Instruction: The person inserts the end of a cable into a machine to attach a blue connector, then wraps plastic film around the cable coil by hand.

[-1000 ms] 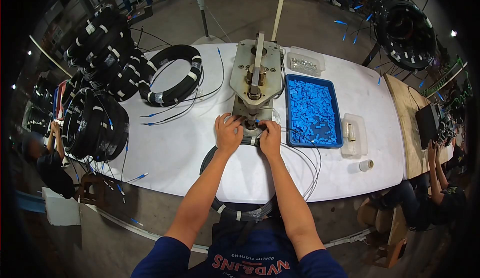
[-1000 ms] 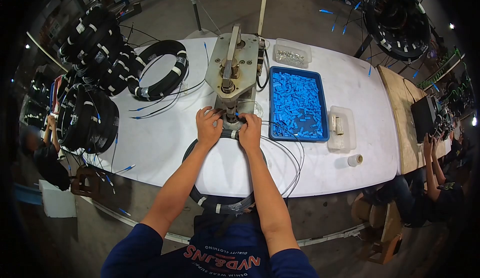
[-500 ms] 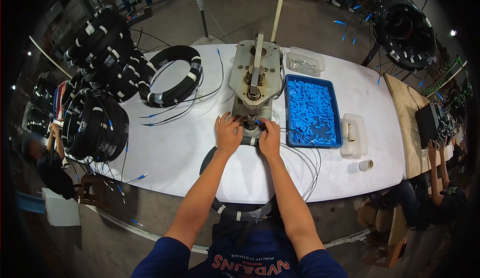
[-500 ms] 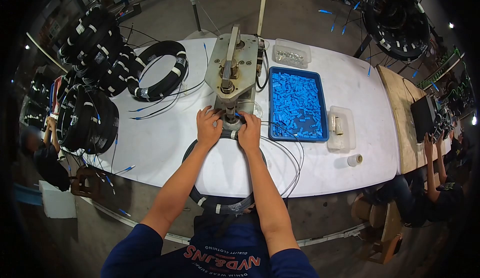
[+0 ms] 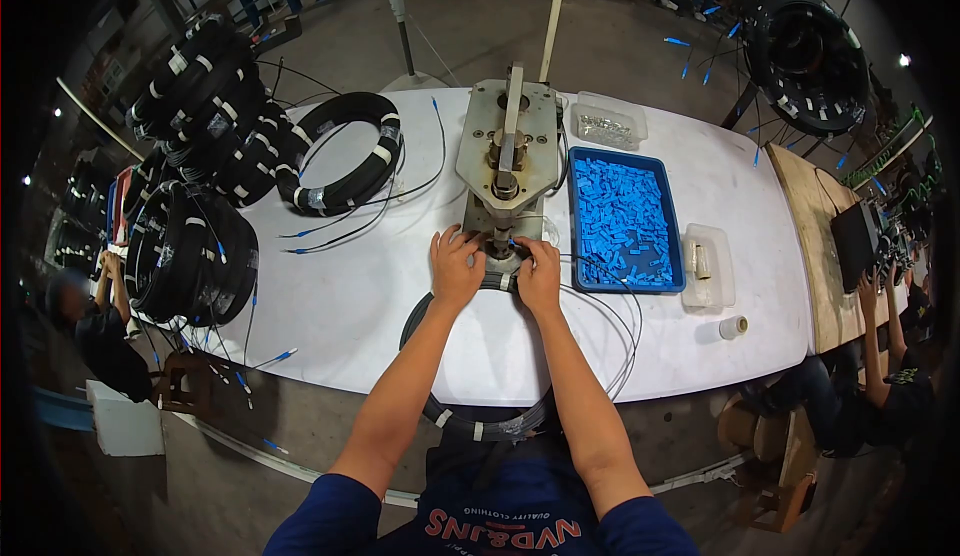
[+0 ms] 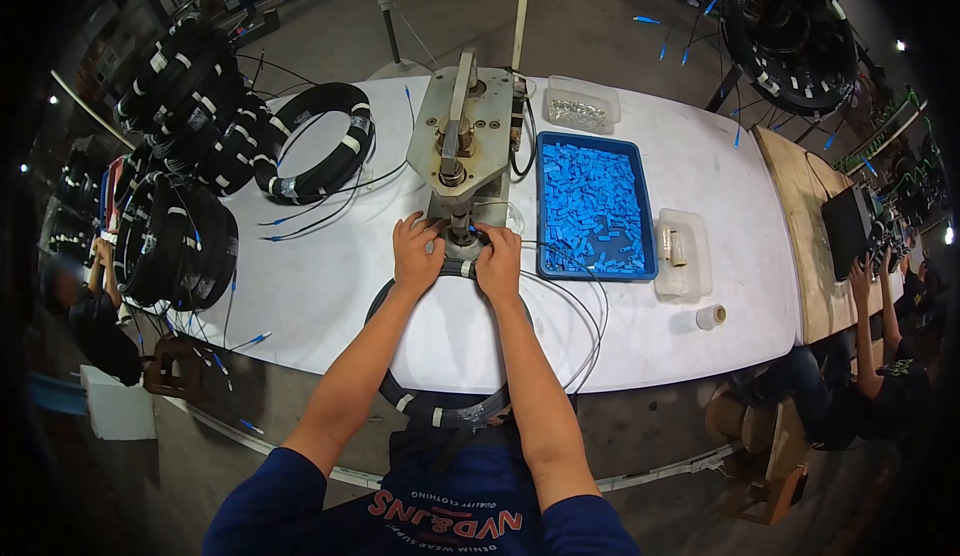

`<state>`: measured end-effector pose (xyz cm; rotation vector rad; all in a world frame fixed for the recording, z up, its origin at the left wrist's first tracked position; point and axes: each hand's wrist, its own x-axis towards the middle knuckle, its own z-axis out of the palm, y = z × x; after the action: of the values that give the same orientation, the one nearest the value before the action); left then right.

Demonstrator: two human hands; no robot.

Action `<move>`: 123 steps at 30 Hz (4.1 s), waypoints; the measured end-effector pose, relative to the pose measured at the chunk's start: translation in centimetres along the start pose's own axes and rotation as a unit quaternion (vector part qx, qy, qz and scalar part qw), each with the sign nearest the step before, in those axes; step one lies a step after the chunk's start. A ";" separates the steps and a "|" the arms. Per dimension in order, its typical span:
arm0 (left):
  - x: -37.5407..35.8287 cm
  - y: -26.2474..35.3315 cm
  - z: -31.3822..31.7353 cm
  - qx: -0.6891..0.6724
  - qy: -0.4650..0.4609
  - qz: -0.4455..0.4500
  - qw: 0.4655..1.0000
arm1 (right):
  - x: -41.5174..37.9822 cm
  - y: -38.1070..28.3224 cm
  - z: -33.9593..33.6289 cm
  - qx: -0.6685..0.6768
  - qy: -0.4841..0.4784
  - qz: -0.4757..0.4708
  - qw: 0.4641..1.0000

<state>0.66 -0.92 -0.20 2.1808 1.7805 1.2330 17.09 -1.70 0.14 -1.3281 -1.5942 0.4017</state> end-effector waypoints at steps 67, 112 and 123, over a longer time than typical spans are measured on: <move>-2.2 15.3 6.8 -0.416 -0.206 -0.075 0.882 | -7.1 1.2 -10.4 0.042 0.142 0.146 0.978; -0.6 13.3 6.5 -0.416 -0.274 -0.113 0.860 | -1.2 6.1 -12.3 -0.297 0.007 0.170 0.940; -0.6 13.0 6.4 -0.413 -0.294 -0.118 0.854 | -1.3 6.4 -12.4 -0.185 0.034 0.192 0.963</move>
<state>14.88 -2.99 1.83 1.5231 0.9569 0.8761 30.80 -4.63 0.40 -1.9307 -1.3940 0.2927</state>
